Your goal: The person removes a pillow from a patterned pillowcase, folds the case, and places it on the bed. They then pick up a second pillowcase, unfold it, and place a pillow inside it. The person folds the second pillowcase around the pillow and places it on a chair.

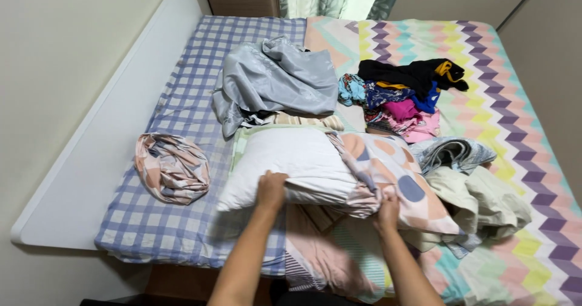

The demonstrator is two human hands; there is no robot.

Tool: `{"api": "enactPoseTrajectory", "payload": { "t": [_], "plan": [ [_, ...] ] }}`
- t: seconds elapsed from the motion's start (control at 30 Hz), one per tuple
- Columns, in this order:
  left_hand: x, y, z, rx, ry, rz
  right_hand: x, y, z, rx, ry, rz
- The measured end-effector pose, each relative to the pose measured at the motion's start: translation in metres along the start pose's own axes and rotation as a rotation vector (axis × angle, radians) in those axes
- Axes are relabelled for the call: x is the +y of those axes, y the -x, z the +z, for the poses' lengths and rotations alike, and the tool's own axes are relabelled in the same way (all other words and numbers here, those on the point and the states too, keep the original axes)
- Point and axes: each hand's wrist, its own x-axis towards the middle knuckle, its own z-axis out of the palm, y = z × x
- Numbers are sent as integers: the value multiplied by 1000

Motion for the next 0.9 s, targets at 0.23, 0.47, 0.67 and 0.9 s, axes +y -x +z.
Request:
{"api": "enactPoseTrajectory", "payload": {
  "t": [0.23,0.47,0.67,0.9],
  "plan": [
    [7,28,-25,-234,-109,-226,13,-32,-60,84,88,-14],
    [59,35,19,-641,-162,-267,17,-16,-60,-98,555,214],
    [108,13,45,-389,-20,-148,-3,17,-18,-412,1352,277],
    [77,31,165,-495,-198,-285,-29,9,58,-515,1684,73]
  ]
}}
